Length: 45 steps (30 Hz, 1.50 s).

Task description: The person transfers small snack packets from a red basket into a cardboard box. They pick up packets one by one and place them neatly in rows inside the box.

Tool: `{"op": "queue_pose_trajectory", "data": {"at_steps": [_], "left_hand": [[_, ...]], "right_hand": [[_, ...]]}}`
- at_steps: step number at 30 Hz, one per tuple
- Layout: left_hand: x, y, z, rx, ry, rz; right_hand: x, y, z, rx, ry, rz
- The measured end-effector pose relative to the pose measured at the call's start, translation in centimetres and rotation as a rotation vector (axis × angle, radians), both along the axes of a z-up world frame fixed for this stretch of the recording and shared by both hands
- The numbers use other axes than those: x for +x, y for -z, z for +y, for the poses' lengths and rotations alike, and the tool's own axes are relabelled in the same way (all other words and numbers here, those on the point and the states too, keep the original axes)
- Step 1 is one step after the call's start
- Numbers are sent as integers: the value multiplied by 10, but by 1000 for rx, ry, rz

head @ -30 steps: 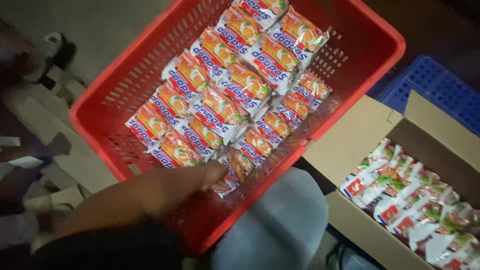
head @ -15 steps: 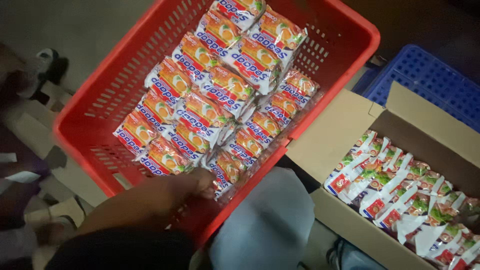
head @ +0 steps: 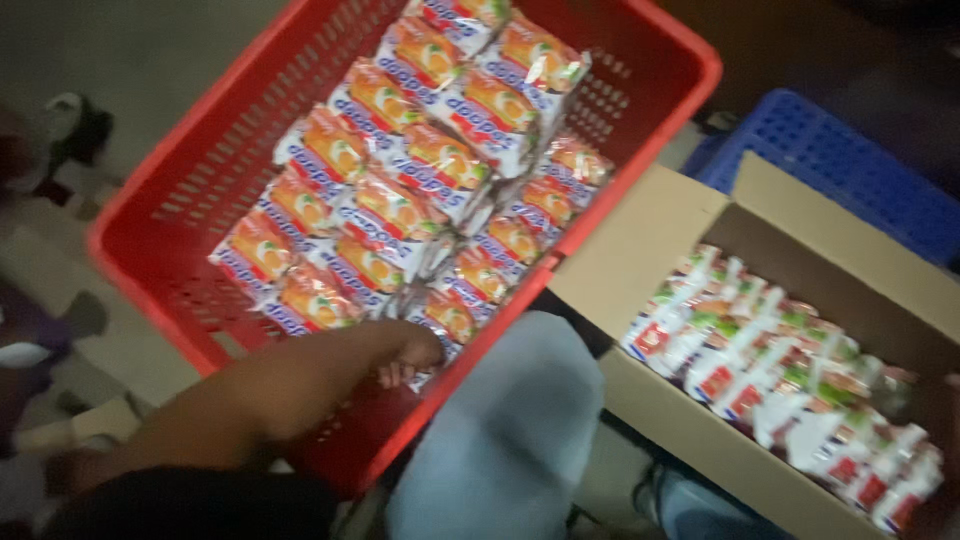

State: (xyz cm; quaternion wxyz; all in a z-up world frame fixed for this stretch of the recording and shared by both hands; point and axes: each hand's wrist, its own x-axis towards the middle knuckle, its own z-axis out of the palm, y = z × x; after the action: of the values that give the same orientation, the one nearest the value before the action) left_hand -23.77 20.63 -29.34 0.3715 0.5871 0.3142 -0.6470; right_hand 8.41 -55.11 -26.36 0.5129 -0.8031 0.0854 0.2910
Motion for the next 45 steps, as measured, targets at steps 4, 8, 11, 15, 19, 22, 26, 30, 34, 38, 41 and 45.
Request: {"op": "queue_pose_trajectory", "data": {"at_steps": [4, 8, 11, 15, 19, 22, 26, 30, 34, 38, 41, 45], "left_hand": [[58, -118, -31, -88, -219, -44], [103, -155, -24, 72, -502, -497], [144, -219, -44, 125, -870, -862], [176, -296, -107, 62, -677, -1436], [189, -344, -206, 62, -274, -1564], [196, -285, -274, -252, -358, -1387], [188, -285, -301, -107, 9, -1188], [198, -292, -305, -166, 108, -1213], [206, -269, -313, -358, -114, -1110], [199, -258, -324, -499, -318, -997], [196, -259, -328, -637, -457, -955], [199, -252, -312, -668, -726, -1035]], "right_hand": [[-31, -108, 79, -641, -93, -499], [-55, -148, 96, -652, -101, -788], [-72, -181, 120, -520, -107, -904], [-89, -217, 137, -669, -159, -360], [-95, -231, 138, -764, -323, 24], [-102, -225, 151, -657, -332, -70], [-97, -207, 133, -711, -365, -145], [-98, -244, 127, -531, -152, -141], [-105, -242, 91, -115, 90, -382], [-102, -216, 95, 401, 136, -621], [-107, -216, 142, 583, 101, -676], [-113, -218, 181, 597, 7, -701]]}}
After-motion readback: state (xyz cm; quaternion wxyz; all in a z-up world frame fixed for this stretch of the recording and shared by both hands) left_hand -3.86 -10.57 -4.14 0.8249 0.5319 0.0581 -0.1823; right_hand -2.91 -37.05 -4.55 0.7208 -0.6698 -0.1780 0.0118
